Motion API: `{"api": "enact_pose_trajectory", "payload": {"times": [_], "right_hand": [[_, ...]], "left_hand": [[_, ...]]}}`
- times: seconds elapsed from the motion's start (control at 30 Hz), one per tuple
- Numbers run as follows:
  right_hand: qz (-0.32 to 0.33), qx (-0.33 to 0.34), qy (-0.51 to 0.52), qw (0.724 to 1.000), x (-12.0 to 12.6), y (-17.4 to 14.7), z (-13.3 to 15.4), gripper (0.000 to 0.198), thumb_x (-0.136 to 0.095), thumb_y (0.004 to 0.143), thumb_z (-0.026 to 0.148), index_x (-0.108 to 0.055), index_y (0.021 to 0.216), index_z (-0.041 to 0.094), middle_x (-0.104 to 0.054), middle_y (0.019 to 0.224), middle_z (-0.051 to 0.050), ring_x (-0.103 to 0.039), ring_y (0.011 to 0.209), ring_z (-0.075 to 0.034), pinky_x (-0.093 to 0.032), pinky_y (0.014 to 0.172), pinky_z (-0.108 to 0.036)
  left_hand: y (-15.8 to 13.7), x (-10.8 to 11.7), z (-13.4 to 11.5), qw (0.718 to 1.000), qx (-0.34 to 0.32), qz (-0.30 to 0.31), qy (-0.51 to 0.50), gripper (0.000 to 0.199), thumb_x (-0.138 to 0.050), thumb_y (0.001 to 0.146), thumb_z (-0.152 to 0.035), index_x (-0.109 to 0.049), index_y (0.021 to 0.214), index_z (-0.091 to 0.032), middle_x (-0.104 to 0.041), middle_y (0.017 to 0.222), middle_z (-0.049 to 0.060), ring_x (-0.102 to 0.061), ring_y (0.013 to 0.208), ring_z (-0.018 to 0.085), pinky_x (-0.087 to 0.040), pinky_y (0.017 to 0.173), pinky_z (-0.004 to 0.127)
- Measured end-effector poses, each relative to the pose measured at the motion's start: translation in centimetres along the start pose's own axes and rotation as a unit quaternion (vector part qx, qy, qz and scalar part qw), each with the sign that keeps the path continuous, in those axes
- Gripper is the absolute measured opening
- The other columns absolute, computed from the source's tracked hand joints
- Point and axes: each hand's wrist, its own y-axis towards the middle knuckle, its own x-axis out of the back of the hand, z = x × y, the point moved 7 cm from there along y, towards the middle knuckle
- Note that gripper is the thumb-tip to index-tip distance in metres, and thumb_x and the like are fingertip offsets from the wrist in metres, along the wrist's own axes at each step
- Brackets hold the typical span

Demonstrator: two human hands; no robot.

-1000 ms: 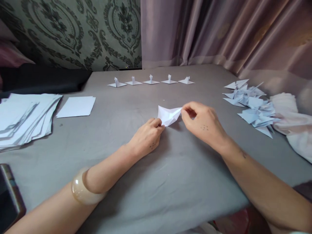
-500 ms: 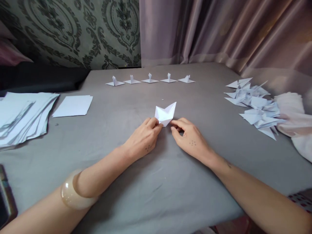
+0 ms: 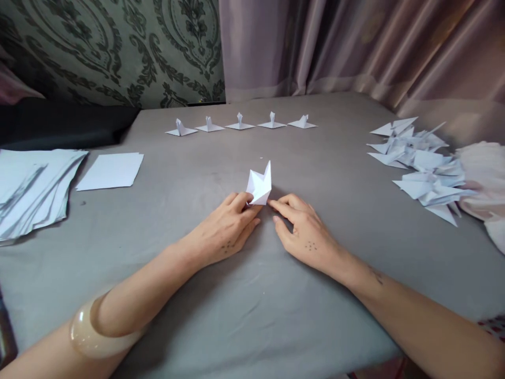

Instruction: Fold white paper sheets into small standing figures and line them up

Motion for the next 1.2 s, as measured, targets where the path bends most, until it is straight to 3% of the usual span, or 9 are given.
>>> {"api": "enact_pose_trajectory", "payload": {"times": [0.27,0.47,0.67,0.77,0.87,1.03,1.2], "right_hand": [[0.026,0.031,-0.066,0.997,-0.3,-0.4,0.8,0.041,-0.039,0.093,0.022,-0.054,0.132,0.017,-0.057,0.114,-0.011,-0.054,0.101,-0.023,-0.041,0.089,-0.039],[0.014,0.052,-0.137,0.989,-0.5,-0.6,1.6,0.043,-0.037,0.095,0.023,-0.05,0.134,0.014,-0.056,0.11,-0.011,-0.051,0.098,-0.024,-0.039,0.085,-0.039],[0.006,0.075,-0.204,0.976,-0.7,-0.5,2.5,0.041,-0.036,0.096,0.026,-0.053,0.13,0.011,-0.056,0.102,-0.012,-0.05,0.09,-0.025,-0.037,0.078,-0.039],[0.009,0.087,-0.231,0.969,-0.6,-0.3,3.1,0.038,-0.037,0.095,0.025,-0.056,0.124,0.01,-0.056,0.097,-0.012,-0.051,0.088,-0.025,-0.037,0.076,-0.039],[0.016,0.096,-0.248,0.964,-0.6,0.1,3.6,0.035,-0.037,0.095,0.024,-0.059,0.118,0.009,-0.056,0.093,-0.011,-0.051,0.085,-0.024,-0.037,0.074,-0.038],[0.006,0.099,-0.24,0.966,-0.8,0.3,3.5,0.033,-0.039,0.094,0.024,-0.06,0.114,0.009,-0.057,0.095,-0.012,-0.052,0.087,-0.025,-0.039,0.074,-0.038],[-0.016,0.119,-0.183,0.976,-1.0,0.0,3.3,0.033,-0.039,0.094,0.02,-0.059,0.118,0.012,-0.059,0.111,-0.011,-0.052,0.095,-0.023,-0.041,0.081,-0.037]], "left_hand": [[-0.7,-0.2,0.1,1.0,0.017,0.013,0.0,0.043,-0.036,0.099,-0.031,-0.048,0.136,-0.014,-0.047,0.116,0.015,-0.046,0.1,0.024,-0.045,0.095,0.043],[-1.0,-0.1,-0.3,1.0,-0.004,-0.011,0.008,0.043,-0.039,0.099,-0.029,-0.048,0.135,-0.008,-0.052,0.111,0.016,-0.048,0.103,0.025,-0.046,0.095,0.043],[-1.5,1.1,0.2,0.991,0.038,-0.115,-0.063,0.023,-0.044,0.096,-0.018,-0.064,0.106,-0.014,-0.058,0.114,0.013,-0.058,0.095,0.018,-0.051,0.085,0.031],[-1.6,1.8,0.9,0.978,0.082,-0.162,-0.101,0.014,-0.049,0.093,-0.016,-0.063,0.096,-0.015,-0.062,0.107,0.008,-0.061,0.082,0.012,-0.052,0.074,0.023],[-1.6,2.1,1.6,0.97,0.116,-0.189,-0.094,0.012,-0.05,0.092,-0.014,-0.061,0.097,-0.016,-0.063,0.104,0.006,-0.061,0.076,0.011,-0.051,0.07,0.022],[-1.2,1.4,1.7,0.985,0.064,-0.157,-0.015,0.023,-0.043,0.095,-0.015,-0.062,0.109,-0.015,-0.061,0.106,0.01,-0.059,0.093,0.018,-0.051,0.081,0.03],[-1.3,0.8,1.9,0.989,0.059,-0.137,-0.011,0.026,-0.04,0.096,-0.016,-0.064,0.108,-0.013,-0.063,0.102,0.011,-0.06,0.091,0.019,-0.051,0.079,0.031]]}}
